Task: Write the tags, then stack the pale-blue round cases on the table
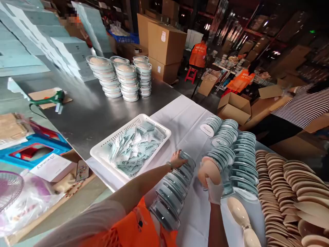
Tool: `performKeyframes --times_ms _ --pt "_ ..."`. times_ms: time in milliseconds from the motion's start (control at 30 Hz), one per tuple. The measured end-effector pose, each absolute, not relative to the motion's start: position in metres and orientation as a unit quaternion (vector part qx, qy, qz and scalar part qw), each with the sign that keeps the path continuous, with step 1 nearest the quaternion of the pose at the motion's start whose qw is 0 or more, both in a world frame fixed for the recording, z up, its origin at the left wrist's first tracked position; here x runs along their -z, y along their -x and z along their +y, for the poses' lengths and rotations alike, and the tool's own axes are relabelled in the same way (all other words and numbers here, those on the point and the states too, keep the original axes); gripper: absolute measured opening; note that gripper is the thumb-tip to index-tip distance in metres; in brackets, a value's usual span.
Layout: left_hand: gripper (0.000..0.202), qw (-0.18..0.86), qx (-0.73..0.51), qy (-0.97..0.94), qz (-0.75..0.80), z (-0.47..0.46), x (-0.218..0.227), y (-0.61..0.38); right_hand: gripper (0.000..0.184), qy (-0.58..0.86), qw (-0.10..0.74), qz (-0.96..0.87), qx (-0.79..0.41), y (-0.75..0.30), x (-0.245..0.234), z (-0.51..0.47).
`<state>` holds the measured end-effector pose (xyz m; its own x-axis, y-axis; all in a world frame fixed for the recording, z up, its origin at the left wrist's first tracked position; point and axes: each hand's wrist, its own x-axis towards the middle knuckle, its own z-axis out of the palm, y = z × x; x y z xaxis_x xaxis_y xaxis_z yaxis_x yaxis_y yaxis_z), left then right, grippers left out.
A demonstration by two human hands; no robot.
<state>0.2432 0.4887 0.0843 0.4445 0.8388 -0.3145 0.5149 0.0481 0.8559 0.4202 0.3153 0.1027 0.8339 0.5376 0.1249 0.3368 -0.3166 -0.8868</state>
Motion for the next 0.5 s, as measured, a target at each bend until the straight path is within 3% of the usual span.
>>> performKeyframes --times_ms 200,267,400,500 --pt "0.036 0.458 -0.171 -0.717 0.498 0.465 -0.066 -0.256 0.05 0.785 0.422 -0.417 -0.18 -0.446 -0.096 0.395" --pt "0.034 0.444 -0.161 -0.736 0.484 0.464 -0.064 -0.256 0.046 0.794 0.388 -0.441 -0.155 -0.454 -0.095 0.401" --pt "0.046 0.421 -0.135 -0.755 0.485 0.467 -0.061 -0.258 0.055 0.812 0.37 -0.441 -0.095 -0.464 -0.087 0.397" --pt "0.043 0.409 -0.118 -0.767 0.48 0.473 -0.061 -0.264 0.059 0.815 0.347 -0.458 -0.074 -0.46 -0.08 0.394"
